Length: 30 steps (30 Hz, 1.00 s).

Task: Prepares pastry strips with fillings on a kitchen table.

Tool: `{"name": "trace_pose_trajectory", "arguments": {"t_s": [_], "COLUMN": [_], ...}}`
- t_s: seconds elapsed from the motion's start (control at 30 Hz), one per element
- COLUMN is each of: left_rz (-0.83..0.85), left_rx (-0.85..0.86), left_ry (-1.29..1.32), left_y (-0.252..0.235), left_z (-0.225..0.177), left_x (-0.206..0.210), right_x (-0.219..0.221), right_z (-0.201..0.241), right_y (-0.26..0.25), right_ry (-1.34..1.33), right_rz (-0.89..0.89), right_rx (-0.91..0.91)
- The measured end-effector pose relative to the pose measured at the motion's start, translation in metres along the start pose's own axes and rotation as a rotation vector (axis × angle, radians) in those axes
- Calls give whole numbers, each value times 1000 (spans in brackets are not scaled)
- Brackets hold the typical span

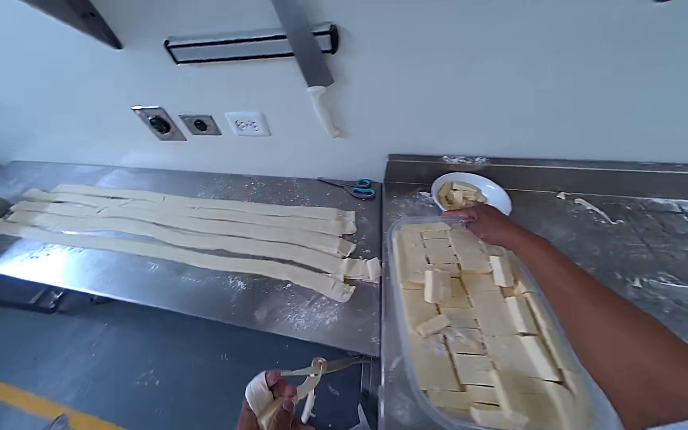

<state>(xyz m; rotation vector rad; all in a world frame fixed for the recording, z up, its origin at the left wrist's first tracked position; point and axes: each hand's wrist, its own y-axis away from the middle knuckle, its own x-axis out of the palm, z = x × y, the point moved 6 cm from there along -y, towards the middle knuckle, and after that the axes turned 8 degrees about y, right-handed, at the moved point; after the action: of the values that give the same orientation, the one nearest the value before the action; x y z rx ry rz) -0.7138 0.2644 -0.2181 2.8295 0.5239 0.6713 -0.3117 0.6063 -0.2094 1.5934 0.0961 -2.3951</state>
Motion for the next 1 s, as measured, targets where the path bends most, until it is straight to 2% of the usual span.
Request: {"name": "trace_pose_trajectory", "arguments": {"t_s": [0.07,0.13,0.2,0.27,0.37,0.47,0.53,0.57,0.67,0.73,0.8,0.9,1.0], "left_rz": [29,117,250,414,664,877,899,873,792,742,608,311,178], "left_rx": [24,34,10,-42,-148,-178,-118,-63,119,221,312,419,551], "left_ry": [-28,-93,-180,-239,-265,-281,-344,-387,-514,-602,-706,-908,-1069], "left_y": [-7,-17,-30,-47,-65,-78,-89,-97,-127,-152,-180,-231,-295], "left_z": [-36,-74,-110,-143,-188,-240,-281,-305,-380,-422,-455,-472,-450], "left_x": [-15,-31,-46,-62,-84,-102,-115,-120,-126,-128,-129,-131,-140], "right_x": [0,-6,-3,28,100,143,148,143,112,79,39,-22,-49], "right_z": [8,47,128,227,374,500,559,582,625,637,640,633,619], "right_y": [10,36,72,96,102,82,70,64,27,-7,-41,-78,-103], "right_ry": [60,103,46,-90,-320,-653,-863,-916,-990,-1018,-997,-882,-551], "right_rz": [-162,-304,-396,-398,-232,125,286,283,210,148,47,-253,-496], "right_rx": [34,104,9,-214,-498,-644,-661,-657,-677,-584,-459,-437,-495]}}
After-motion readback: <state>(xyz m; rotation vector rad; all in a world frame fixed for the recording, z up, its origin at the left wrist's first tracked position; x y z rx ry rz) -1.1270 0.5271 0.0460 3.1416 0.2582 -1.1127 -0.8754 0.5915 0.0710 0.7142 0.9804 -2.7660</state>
